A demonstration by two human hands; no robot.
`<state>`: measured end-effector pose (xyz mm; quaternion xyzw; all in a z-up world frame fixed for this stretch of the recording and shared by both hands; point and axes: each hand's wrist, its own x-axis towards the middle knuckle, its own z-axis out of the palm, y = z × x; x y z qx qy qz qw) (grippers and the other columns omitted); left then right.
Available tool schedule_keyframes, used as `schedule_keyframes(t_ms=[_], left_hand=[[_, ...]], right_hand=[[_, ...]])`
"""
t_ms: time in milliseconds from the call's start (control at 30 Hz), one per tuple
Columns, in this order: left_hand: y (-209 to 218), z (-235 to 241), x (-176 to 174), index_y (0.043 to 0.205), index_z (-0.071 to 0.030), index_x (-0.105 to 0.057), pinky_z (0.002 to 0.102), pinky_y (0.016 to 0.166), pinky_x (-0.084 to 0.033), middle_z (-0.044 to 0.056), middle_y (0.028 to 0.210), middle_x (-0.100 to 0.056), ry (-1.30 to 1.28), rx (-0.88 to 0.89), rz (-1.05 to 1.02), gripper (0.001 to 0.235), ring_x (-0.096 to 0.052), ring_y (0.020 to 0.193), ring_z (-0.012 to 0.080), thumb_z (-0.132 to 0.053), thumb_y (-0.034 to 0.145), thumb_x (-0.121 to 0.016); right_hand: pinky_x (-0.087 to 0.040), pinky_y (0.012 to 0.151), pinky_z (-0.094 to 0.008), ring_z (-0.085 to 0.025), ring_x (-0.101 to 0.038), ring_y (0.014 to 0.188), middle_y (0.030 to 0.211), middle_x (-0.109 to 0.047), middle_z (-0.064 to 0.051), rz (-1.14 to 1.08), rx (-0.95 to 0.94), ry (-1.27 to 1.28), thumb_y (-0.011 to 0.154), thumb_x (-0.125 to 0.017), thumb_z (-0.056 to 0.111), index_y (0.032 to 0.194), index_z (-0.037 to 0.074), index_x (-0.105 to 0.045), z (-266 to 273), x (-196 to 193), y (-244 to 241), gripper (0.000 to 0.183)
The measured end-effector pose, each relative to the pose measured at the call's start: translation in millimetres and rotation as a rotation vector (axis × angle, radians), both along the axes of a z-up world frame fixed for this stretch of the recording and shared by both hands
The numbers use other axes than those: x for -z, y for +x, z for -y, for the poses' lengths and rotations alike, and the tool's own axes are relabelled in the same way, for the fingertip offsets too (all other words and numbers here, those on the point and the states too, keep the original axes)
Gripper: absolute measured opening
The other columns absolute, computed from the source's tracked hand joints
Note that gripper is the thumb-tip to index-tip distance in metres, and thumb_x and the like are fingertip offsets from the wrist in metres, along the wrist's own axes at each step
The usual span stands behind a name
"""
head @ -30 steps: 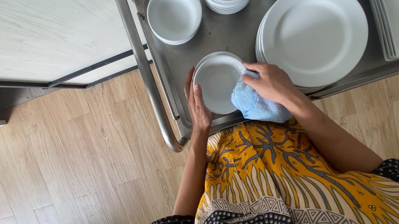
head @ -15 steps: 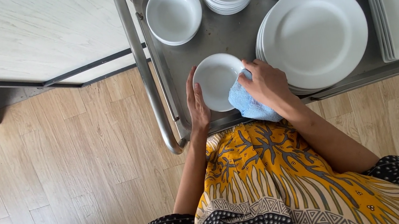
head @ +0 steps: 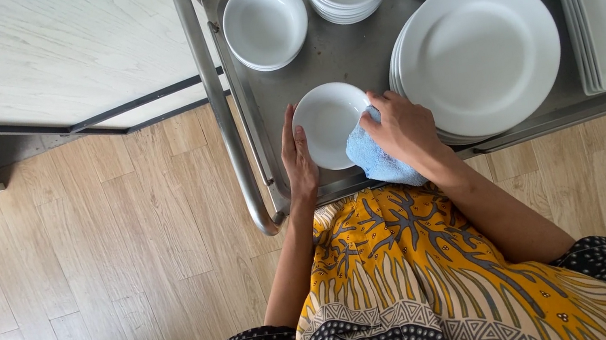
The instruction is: Wiping and drying ceramic bowls with a blue cloth on a metal service cart.
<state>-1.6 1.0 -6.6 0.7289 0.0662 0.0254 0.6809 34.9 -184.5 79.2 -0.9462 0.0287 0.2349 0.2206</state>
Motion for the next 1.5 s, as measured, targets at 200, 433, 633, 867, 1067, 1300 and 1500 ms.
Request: schedule_keyframes(t_ms=[200, 433, 633, 867, 1067, 1300, 1500], left_hand=[[3, 0, -5, 0.151, -0.006, -0.048, 0.050, 0.121, -0.031, 0.020, 0.148, -0.053, 0.010, -0.005, -0.030, 0.046, -0.044, 0.142, 0.0394, -0.028, 0.111, -0.043], [50, -24, 27, 0.141, -0.014, -0.061, 0.051, 0.114, -0.038, 0.014, 0.135, -0.060, 0.164, -0.063, 0.162, 0.049, -0.053, 0.134, 0.0349, -0.047, 0.108, -0.045], [137, -9, 37, 0.136, -0.016, -0.058, 0.048, 0.111, -0.041, 0.008, 0.141, -0.055, 1.020, -0.034, 0.333, 0.050, -0.053, 0.133, 0.0295, -0.011, 0.088, -0.072], [177, -42, 116, 0.114, -0.029, -0.068, 0.043, 0.106, -0.037, -0.006, 0.101, -0.067, 1.292, 0.021, 0.464, 0.025, -0.067, 0.103, 0.0180, -0.025, 0.090, -0.075], [175, -51, 95, 0.090, -0.028, -0.075, 0.035, 0.095, -0.045, -0.009, 0.080, -0.069, 1.241, 0.071, 0.367, 0.024, -0.069, 0.081, 0.0168, -0.034, 0.073, -0.091], [172, -61, 86, 0.085, -0.027, -0.073, 0.034, 0.097, -0.043, -0.009, 0.077, -0.067, 1.189, -0.017, 0.436, 0.021, -0.067, 0.078, 0.0148, -0.034, 0.076, -0.091], [153, -40, 21, 0.087, -0.017, -0.077, 0.036, 0.095, -0.047, -0.005, 0.078, -0.069, 1.115, -0.067, 0.656, 0.010, -0.068, 0.078, 0.0146, -0.021, 0.086, -0.087]], right_hand=[[-0.055, 0.090, -0.049, -0.037, -0.070, 0.108, 0.128, -0.065, -0.022, -0.043, 0.002, -0.001, 0.104, -0.041, 0.042, 0.147, 0.006, -0.055, 3, 5, 2, 0.058], [-0.050, 0.092, -0.058, -0.046, -0.066, 0.112, 0.129, -0.063, -0.030, -0.169, 0.124, 0.178, 0.101, -0.044, 0.045, 0.149, 0.004, -0.052, 10, -54, -11, 0.064], [-0.047, 0.102, -0.058, -0.048, -0.062, 0.119, 0.128, -0.067, -0.025, -0.203, 0.167, 0.254, 0.095, -0.053, 0.058, 0.139, 0.019, -0.065, 25, -61, -19, 0.060], [-0.043, 0.109, -0.056, -0.047, -0.061, 0.122, 0.130, -0.067, -0.025, -0.254, 0.255, 0.372, 0.095, -0.055, 0.050, 0.136, 0.015, -0.067, 29, -71, -29, 0.055], [-0.051, 0.096, -0.048, -0.038, -0.070, 0.100, 0.114, -0.073, -0.023, -0.189, 0.242, 0.444, 0.098, -0.052, 0.053, 0.139, 0.010, -0.064, 39, -40, -32, 0.061], [-0.051, 0.099, -0.053, -0.041, -0.071, 0.109, 0.119, -0.072, -0.025, -0.174, 0.153, 0.429, 0.100, -0.049, 0.053, 0.140, 0.005, -0.061, 36, -48, -26, 0.064], [-0.055, 0.084, -0.045, -0.030, -0.072, 0.083, 0.102, -0.075, -0.023, -0.162, 0.221, 0.602, 0.100, -0.053, 0.039, 0.140, 0.003, -0.060, 42, -72, -28, 0.054]])
